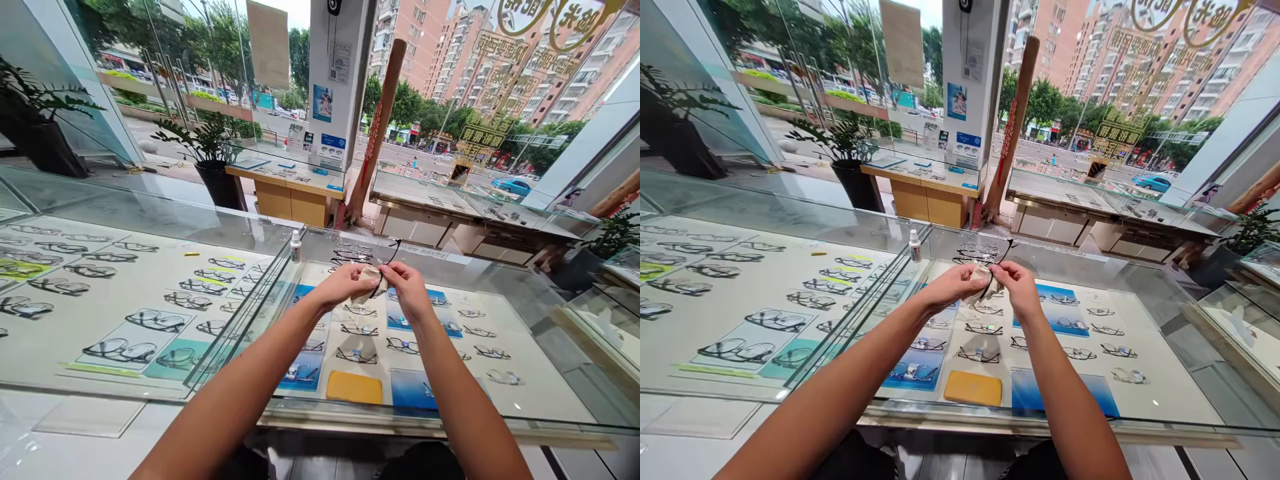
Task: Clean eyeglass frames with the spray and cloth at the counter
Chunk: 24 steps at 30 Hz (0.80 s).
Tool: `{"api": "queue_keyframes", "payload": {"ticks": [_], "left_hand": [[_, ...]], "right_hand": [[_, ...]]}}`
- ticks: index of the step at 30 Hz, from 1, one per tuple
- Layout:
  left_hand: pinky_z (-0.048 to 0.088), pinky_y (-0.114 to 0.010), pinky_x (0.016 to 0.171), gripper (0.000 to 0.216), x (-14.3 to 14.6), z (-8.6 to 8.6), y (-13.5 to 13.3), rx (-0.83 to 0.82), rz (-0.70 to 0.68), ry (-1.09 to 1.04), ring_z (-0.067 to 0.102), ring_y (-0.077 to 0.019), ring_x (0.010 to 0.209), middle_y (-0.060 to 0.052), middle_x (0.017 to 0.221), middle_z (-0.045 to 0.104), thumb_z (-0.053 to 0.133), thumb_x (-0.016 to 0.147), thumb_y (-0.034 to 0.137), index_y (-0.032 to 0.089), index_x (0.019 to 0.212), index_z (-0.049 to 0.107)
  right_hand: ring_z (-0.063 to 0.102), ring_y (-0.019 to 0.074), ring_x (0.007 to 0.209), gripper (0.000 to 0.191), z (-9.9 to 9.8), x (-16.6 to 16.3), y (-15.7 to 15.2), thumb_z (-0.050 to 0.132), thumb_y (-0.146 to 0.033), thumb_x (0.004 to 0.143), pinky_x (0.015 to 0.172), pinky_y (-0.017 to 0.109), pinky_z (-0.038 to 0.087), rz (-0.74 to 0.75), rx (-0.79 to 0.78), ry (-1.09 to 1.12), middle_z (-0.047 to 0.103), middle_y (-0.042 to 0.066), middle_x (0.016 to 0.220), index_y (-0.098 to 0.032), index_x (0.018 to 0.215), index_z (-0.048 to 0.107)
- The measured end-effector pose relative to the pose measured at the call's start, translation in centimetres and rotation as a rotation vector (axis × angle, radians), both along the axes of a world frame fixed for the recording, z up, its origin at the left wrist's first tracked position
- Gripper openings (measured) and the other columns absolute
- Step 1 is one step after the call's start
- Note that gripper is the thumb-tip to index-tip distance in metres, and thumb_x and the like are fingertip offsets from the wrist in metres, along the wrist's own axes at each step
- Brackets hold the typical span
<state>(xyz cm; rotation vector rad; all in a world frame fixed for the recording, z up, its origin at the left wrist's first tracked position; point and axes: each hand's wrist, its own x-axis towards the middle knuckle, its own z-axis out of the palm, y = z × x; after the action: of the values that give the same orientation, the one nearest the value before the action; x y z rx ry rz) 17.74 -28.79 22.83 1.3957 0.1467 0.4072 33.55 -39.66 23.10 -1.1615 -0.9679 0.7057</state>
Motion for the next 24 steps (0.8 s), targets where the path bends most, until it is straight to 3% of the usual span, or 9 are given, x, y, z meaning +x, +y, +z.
{"api": "queue_keyframes", "payload": {"ticks": [6, 10, 17, 24], "left_hand": [[0.040, -0.024, 0.066, 0.051, 0.6, -0.8, -0.9, -0.080, -0.022, -0.001, 0.052, -0.0115, 0.068, 0.000, 0.077, 0.062, 0.079, 0.087, 0.064, 0.015, 0.100, 0.069], [0.048, -0.028, 0.080, 0.055, 0.9, -1.4, -0.7, -0.127, -0.028, -0.017, 0.062, -0.0173, 0.084, -0.007, 0.093, 0.072, 0.079, 0.086, 0.066, 0.014, 0.101, 0.072], [0.034, -0.022, 0.057, 0.052, 1.3, -1.4, -1.0, -0.115, 0.004, 0.010, 0.047, -0.0092, 0.058, 0.000, 0.071, 0.061, 0.080, 0.086, 0.064, 0.013, 0.087, 0.067], [0.038, -0.021, 0.058, 0.053, 1.6, -0.8, -1.8, -0.234, -0.010, -0.036, 0.049, -0.0087, 0.059, 0.001, 0.070, 0.061, 0.091, 0.077, 0.058, 0.012, 0.085, 0.066]], "right_hand": [[0.048, 0.0146, 0.063, 0.040, -1.2, 0.2, -0.1, 0.090, -0.058, 0.073, 0.057, 0.028, 0.039, -0.088, 0.050, 0.051, 0.064, 0.000, 0.071, -0.021, 0.083, 0.077], [0.046, 0.0142, 0.063, 0.040, -1.5, 0.4, -0.2, 0.089, -0.060, 0.075, 0.056, 0.028, 0.037, -0.088, 0.068, 0.034, 0.061, -0.001, 0.071, -0.023, 0.084, 0.077], [0.049, 0.0162, 0.064, 0.046, -1.3, 0.4, -0.3, 0.089, -0.067, 0.073, 0.055, 0.030, 0.038, -0.063, 0.020, 0.010, 0.062, 0.000, 0.073, -0.024, 0.088, 0.077], [0.051, 0.0175, 0.066, 0.045, -1.4, 0.0, -0.1, 0.090, -0.065, 0.073, 0.056, 0.029, 0.041, -0.054, 0.053, 0.032, 0.059, 0.000, 0.068, -0.025, 0.087, 0.076]]}}
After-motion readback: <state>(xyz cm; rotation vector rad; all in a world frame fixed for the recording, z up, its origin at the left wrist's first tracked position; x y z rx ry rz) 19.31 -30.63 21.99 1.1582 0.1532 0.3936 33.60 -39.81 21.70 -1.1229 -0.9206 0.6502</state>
